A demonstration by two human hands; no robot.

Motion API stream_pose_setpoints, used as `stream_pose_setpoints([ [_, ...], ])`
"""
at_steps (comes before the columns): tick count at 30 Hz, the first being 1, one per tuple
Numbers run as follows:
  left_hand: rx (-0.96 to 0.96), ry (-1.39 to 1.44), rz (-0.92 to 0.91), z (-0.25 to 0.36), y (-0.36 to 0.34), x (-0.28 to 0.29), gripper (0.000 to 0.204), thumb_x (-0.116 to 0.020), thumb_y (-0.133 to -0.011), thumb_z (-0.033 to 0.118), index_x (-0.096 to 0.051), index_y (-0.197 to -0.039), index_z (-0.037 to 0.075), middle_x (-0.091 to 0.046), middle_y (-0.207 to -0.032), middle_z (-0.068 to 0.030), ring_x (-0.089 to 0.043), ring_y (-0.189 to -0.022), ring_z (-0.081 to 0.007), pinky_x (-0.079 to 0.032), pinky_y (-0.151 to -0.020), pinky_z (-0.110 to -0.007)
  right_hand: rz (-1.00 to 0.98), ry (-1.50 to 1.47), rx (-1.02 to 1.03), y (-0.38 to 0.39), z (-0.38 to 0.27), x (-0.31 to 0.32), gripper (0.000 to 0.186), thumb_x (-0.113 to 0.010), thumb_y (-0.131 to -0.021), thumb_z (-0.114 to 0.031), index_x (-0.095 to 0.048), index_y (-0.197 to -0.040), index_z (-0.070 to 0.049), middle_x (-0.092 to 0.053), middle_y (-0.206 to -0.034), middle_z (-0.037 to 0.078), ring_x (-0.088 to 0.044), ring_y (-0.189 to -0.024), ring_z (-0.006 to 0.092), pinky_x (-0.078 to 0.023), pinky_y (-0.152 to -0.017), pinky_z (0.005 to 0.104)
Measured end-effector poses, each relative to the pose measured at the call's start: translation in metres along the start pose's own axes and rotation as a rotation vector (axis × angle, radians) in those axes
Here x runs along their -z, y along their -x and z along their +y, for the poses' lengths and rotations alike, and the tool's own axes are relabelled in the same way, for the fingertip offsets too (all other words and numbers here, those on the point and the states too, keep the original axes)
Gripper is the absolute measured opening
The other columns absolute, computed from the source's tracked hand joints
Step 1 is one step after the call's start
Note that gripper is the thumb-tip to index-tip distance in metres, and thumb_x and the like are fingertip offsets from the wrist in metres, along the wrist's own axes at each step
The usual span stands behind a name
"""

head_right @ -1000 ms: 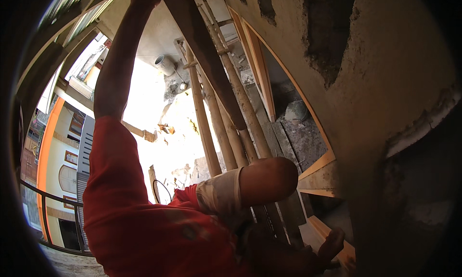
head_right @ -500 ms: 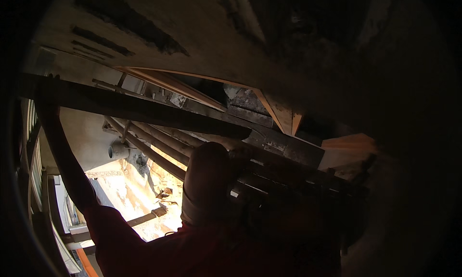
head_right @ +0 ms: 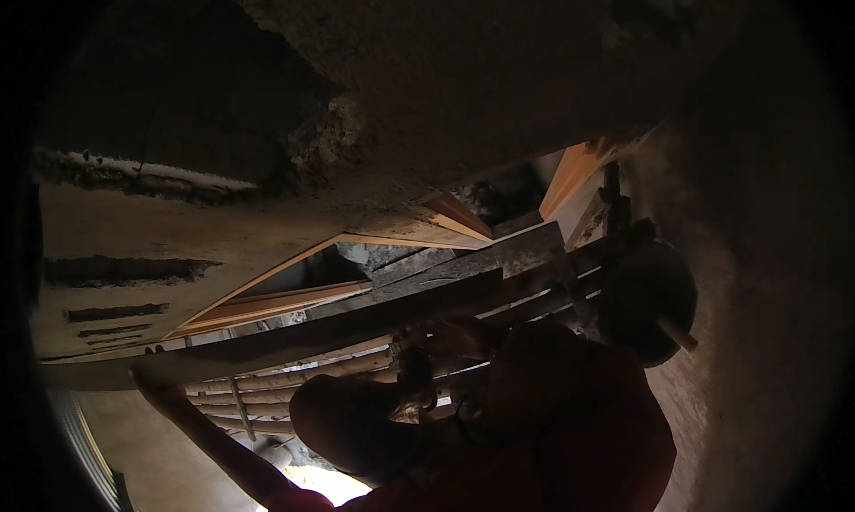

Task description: The person applies plaster to a high corner of a wall using a trowel while standing on a bamboo scaffold, smoothing the material over the surface and into gaps.

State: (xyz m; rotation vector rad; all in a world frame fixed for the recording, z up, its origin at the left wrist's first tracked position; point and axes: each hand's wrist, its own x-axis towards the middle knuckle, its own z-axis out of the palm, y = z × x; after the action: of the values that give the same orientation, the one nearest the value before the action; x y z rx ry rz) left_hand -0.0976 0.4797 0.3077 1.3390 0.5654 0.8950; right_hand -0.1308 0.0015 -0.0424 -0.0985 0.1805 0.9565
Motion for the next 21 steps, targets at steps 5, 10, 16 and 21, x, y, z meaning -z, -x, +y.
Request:
stream_pose_setpoints([
  [5, 0.04, 0.044, -0.022, -0.056, -0.012, 0.022, 0.051, -0.046, -0.095, 0.044, -0.046, -0.126, 0.004, -0.054, -0.124, -0.0183, -0.051, -0.113, -0.0381, -0.043, -0.096, -0.05, 0.214, -0.188, 0.288, -0.004, 0.023, 0.047, 0.035, -0.057, -0.09, -0.037, -0.056, -0.113, -0.01, -0.056, -0.12, 0.008, -0.054, -0.11, 0.0291, -0.037, -0.097, 0.0455],
  [10, 0.227, 0.224, 0.09, -0.108, 0.024, 0.005, 0.054, -0.049, -0.092, 0.045, -0.046, -0.127, 0.004, -0.056, -0.123, -0.0159, -0.05, -0.117, -0.0365, -0.041, -0.1, -0.05, 0.296, -0.035, 0.564, 0.009, -0.018, 0.019, 0.03, -0.056, -0.091, -0.03, -0.054, -0.113, -0.011, -0.058, -0.116, 0.01, -0.058, -0.104, 0.0288, -0.045, -0.089, 0.047],
  [16, 0.6, 0.534, -0.114, -0.229, 0.03, 0.036, 0.036, -0.064, -0.084, 0.028, -0.061, -0.111, 0.004, -0.061, -0.114, -0.013, -0.056, -0.11, -0.0321, -0.041, -0.099, -0.05, 0.543, 0.054, 0.858, 0.022, -0.092, 0.012, 0.031, -0.059, -0.089, -0.029, -0.049, -0.111, -0.011, -0.059, -0.101, 0.007, -0.062, -0.086, 0.0248, -0.051, -0.079, 0.0459],
  [21, 0.826, 0.604, 0.0, -0.31, 0.054, 0.004, 0.027, -0.066, -0.082, 0.017, -0.061, -0.105, 0.004, -0.063, -0.11, -0.0119, -0.058, -0.106, -0.0289, -0.046, -0.095, -0.047, 0.672, 0.178, 1.027, 0.043, -0.145, 0.043, 0.032, -0.058, -0.089, -0.032, -0.049, -0.11, -0.011, -0.059, -0.097, 0.007, -0.062, -0.084, 0.0235, -0.053, -0.073, 0.0412],
])
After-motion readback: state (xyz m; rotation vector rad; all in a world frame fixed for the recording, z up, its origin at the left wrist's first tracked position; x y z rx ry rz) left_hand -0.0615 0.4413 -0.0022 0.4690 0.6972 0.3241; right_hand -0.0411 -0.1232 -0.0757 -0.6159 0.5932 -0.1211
